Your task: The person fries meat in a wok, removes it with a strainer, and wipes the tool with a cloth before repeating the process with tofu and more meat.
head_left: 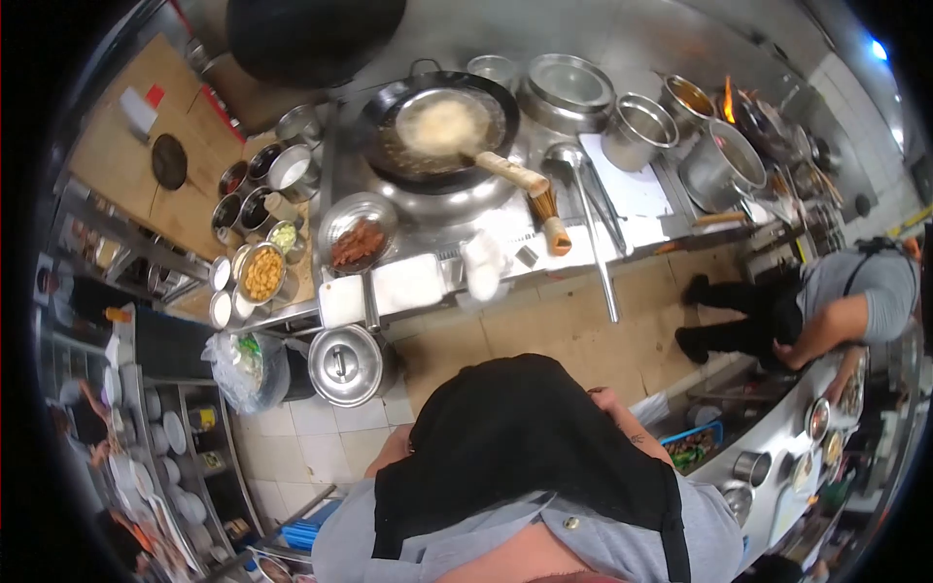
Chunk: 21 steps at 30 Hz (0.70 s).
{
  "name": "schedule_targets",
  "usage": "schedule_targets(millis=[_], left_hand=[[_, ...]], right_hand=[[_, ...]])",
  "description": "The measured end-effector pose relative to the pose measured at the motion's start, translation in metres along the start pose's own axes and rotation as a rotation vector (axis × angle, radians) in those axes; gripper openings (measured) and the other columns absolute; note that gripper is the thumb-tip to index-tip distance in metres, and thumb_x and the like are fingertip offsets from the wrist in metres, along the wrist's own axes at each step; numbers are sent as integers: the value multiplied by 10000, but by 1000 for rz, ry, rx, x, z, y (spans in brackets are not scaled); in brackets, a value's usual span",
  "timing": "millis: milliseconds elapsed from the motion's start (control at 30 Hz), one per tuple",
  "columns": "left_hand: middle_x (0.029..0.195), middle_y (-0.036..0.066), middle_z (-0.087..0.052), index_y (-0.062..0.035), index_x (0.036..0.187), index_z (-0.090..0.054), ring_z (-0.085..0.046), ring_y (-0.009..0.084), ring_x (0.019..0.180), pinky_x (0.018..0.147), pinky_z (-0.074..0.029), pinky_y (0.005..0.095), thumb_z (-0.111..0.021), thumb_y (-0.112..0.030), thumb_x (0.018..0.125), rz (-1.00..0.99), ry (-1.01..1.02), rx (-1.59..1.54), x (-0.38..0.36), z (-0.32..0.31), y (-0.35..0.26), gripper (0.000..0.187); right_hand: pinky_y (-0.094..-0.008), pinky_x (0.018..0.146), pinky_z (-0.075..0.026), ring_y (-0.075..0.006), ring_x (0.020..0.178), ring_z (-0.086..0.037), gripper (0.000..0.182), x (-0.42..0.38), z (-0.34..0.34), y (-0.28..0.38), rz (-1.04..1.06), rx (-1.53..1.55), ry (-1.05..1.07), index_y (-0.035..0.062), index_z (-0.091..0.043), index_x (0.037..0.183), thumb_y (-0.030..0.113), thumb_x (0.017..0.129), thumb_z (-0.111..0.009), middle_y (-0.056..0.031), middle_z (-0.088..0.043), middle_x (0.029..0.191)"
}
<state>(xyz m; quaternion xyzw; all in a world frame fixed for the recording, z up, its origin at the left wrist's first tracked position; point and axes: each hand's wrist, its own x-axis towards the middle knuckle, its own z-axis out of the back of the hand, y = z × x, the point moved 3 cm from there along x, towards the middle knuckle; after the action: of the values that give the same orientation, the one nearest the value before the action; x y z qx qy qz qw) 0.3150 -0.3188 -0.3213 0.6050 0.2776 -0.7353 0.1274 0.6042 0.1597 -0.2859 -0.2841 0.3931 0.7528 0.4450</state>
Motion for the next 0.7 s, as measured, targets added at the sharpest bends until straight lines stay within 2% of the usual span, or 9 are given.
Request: schedule_targets(millis=[67, 167, 233, 267, 367, 467, 533, 633, 700], left_hand=[[1098, 125, -612, -44, 1209, -530, -591, 297, 955, 842, -480, 470, -562, -490, 931, -31, -17, -89, -8, -13, 13, 526], [1090, 122, -611, -43, 1213, -528, -591, 292, 942, 837, -479, 470, -562, -467, 936, 1, -64, -281, -2, -24, 19, 507], [1085, 121, -611, -43, 1215, -527, -590, 288, 934, 833, -478, 469, -562, -452, 939, 17, -91, -422, 0, -26, 17, 495], [1082, 120, -610, -42, 1216, -526, -590, 287, 930, 831, -477, 469, -562, -444, 941, 13, -109, -485, 1, -27, 16, 489], [1076, 115, -610, -39, 1226, -521, -591, 279, 922, 823, -473, 467, -561, -419, 947, -36, -172, -623, -9, -31, 10, 473], [1083, 106, -612, -28, 1233, -519, -591, 261, 923, 812, -466, 455, -561, -393, 953, -88, -251, -733, -31, -41, 10, 462], [1095, 101, -611, -18, 1217, -534, -590, 245, 922, 807, -465, 432, -566, -381, 951, -94, -308, -819, -53, -60, 13, 452], [1129, 93, -606, -11, 1189, -568, -593, 231, 960, 811, -465, 400, -589, -356, 934, -34, -313, -810, -53, -94, 51, 430], [1102, 98, -619, -6, 1170, -590, -607, 224, 981, 808, -472, 390, -604, -338, 917, -75, -322, -664, -31, -121, 101, 417]], right_hand=[[-361, 894, -518, -259, 1001, -671, 400, 23, 4, 1, 397, -396, 72, 67, -652, 1217, 285, 894, -559, -137, -702, 1093], [-388, 635, -522, -191, 800, -648, 276, 41, 42, 54, -230, 623, 190, 80, -705, 1088, 208, 909, -538, -122, -687, 922], [-369, 540, -474, -171, 726, -618, 235, 108, 94, 95, 12, 534, 180, 50, -692, 1021, 169, 911, -521, -111, -661, 902], [-342, 555, -499, -197, 701, -631, 254, 81, 139, 161, 149, 736, 58, 5, -653, 1034, 200, 935, -522, -112, -669, 951], [-405, 773, -580, -301, 896, -666, 540, 79, 235, 303, 493, 1203, 227, -60, -492, 1214, 435, 1006, -427, -207, -633, 1058], [-512, 965, -500, -438, 1200, -519, 921, 63, 293, 392, 442, 1416, 525, -104, -85, 1466, 617, 962, -361, -369, -402, 1344], [-518, 959, -505, -439, 1223, -500, 889, 51, 299, 429, 434, 1445, 959, -112, -87, 1463, 571, 975, -381, -372, -385, 1363], [-418, 794, -587, -364, 1013, -623, 691, 25, 289, 460, 454, 1287, 854, -133, -268, 1359, 421, 990, -453, -312, -513, 1197], [-328, 648, -572, -271, 812, -621, 465, 62, 282, 469, 267, 1355, 1088, -96, -366, 1193, 293, 973, -492, -230, -544, 1026]])
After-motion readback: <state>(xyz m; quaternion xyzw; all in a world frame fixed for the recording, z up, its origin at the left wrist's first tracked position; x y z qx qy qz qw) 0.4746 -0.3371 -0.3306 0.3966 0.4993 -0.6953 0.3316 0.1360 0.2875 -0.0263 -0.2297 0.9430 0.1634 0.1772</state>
